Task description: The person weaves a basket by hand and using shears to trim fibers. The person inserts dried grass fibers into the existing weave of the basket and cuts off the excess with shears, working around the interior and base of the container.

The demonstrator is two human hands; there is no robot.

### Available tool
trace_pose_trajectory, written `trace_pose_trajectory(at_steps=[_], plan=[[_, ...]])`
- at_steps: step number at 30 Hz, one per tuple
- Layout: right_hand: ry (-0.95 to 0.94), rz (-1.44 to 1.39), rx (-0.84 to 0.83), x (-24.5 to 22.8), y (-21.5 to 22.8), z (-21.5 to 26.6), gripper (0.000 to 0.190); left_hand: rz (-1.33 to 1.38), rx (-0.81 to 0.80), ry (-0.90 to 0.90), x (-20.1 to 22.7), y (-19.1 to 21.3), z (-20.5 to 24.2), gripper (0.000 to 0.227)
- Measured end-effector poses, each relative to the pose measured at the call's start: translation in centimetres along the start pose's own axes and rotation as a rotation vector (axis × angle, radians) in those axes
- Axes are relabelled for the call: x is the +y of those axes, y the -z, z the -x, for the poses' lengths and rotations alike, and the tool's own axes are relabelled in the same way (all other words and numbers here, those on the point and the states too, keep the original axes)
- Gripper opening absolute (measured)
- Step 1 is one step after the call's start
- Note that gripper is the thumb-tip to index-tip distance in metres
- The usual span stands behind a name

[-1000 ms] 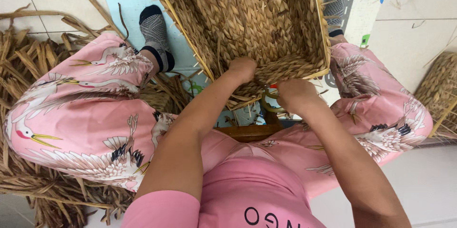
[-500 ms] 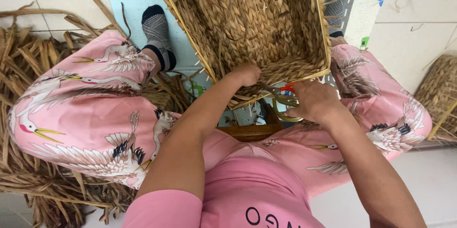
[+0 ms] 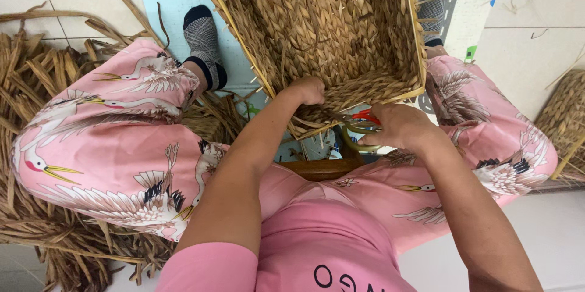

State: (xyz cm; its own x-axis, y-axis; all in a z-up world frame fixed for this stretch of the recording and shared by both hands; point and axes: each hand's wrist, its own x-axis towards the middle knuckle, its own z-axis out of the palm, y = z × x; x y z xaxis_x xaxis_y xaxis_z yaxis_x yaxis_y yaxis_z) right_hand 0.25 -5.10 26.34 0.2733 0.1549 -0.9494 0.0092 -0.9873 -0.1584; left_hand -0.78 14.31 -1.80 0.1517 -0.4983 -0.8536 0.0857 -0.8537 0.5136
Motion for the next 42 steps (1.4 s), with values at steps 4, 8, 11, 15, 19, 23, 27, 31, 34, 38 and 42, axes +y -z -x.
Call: trace_pose_trajectory(at_steps=[4,8,11,15,19,23,27,31,34,38,42], plan=[[-0.061,-0.008,-0.05,-0.6,-0.9,-1.0,0.071,-0.116,-0.003,-0.034,1.3,0.6,0.6,0.025],[0.009,0.037,0.039,-0.7,-2.2,-2.2,0.051,-0.139,-0.062,-0.001,1.7,1.4,2.0,0.027],[0.028,0.062,0.059,-0.1,-2.3,-2.2,0.041,-0.081,0.003,0.036,1.6,1.0,2.2,0.024],[0.014,0.025,0.107,0.2,-1.3,-1.9,0.044,-0.154,-0.059,0.147,-0.5,-0.3,0.3,0.019],[-0.102,0.068,-0.023,-1.1,0.1,-2.3,0.069,-0.373,-0.085,0.078,-1.9,-2.7,-1.2,0.015],[-0.047,0.106,0.002,-1.3,-0.3,-3.4,0.073,-0.394,0.017,0.046,-1.0,-1.8,-1.1,0.01],[-0.023,0.101,0.016,-1.1,-1.1,-5.4,0.071,-0.49,0.041,0.02,0.1,-1.0,-0.7,0.011],[-0.013,0.099,-0.019,-0.3,-1.8,-6.8,0.05,-0.468,0.108,-0.008,-0.4,-1.9,-2.4,0.013],[0.054,0.091,0.037,0.6,-1.9,-6.9,0.041,-0.447,0.141,0.037,-1.6,-2.9,-4.4,0.014],[0.023,-0.02,0.016,0.9,-1.1,-6.3,0.047,-0.324,0.097,0.143,-4.1,-3.8,-6.2,0.007],[-0.057,0.061,-0.048,0.6,0.1,-6.2,0.061,-0.424,-0.041,0.175,-4.8,-5.9,-6.6,0.011]])
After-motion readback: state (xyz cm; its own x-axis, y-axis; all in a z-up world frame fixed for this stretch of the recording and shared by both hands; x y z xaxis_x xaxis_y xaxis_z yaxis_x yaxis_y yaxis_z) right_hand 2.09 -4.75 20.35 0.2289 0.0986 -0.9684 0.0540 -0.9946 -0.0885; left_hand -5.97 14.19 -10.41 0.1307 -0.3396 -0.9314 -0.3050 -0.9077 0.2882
